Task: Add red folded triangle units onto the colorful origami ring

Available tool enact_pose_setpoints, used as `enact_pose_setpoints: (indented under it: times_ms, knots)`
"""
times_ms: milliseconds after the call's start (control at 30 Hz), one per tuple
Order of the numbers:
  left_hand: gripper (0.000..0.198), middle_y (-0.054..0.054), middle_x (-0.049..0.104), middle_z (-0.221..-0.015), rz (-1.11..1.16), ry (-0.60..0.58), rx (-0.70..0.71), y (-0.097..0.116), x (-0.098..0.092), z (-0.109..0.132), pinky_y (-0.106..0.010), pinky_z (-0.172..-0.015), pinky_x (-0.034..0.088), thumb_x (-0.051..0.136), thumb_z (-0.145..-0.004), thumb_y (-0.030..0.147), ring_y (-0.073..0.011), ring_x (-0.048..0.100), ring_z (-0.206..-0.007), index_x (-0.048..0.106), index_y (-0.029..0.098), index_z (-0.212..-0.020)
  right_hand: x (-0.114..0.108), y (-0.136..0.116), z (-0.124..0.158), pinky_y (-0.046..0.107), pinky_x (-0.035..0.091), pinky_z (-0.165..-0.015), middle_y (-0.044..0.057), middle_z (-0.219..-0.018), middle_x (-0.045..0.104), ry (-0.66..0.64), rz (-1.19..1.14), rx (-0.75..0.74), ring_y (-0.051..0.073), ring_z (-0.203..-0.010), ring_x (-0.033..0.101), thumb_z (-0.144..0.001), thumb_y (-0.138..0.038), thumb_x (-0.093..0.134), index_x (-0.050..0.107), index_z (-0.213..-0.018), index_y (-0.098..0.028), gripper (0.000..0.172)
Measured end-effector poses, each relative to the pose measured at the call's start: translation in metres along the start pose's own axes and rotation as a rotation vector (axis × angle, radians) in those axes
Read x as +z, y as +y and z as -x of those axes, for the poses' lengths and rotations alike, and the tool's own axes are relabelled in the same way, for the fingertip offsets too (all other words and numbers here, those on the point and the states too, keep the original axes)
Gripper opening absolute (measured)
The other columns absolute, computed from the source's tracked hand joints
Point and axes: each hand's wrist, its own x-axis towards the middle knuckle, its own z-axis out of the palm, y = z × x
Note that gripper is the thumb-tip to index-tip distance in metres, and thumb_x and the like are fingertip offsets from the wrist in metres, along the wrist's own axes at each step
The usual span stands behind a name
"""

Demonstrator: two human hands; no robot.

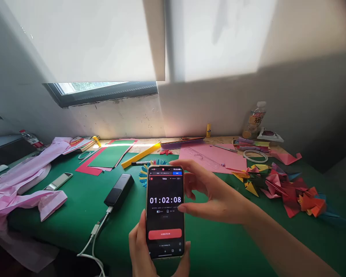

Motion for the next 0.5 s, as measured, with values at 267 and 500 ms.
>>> enact_pose_setpoints:
  times_ms: [267, 500]
  knots:
    - [0.070, -0.008, 0.049, -0.116, -0.063, -0.033, -0.022, 0.000, -0.006, -0.012, -0.035, -0.076, 0.050, 0.065, -0.067, 0.031, -0.0276, 0.053, -0.104, 0.036, 0.026, -0.130, 0.001, 0.008, -0.005, 0.031, 0.049, -0.068, 0.005, -0.102, 0.053, 0.035, -0.060, 0.058, 0.013, -0.073, 0.053, -0.076, -0.026, 0.066, 0.031, -0.133, -0.028, 0.067]
    - [0.074, -0.008, 0.050, -0.118, -0.163, -0.043, -0.023, -0.017, -0.015, -0.034, -0.038, -0.082, 0.049, 0.065, -0.065, 0.038, -0.0301, 0.049, -0.111, 0.035, 0.024, -0.131, -0.001, 0.018, -0.010, 0.031, 0.050, -0.072, 0.007, -0.123, 0.044, 0.114, -0.125, 0.070, 0.010, -0.072, 0.052, -0.076, -0.025, 0.065, 0.032, -0.131, -0.030, 0.064]
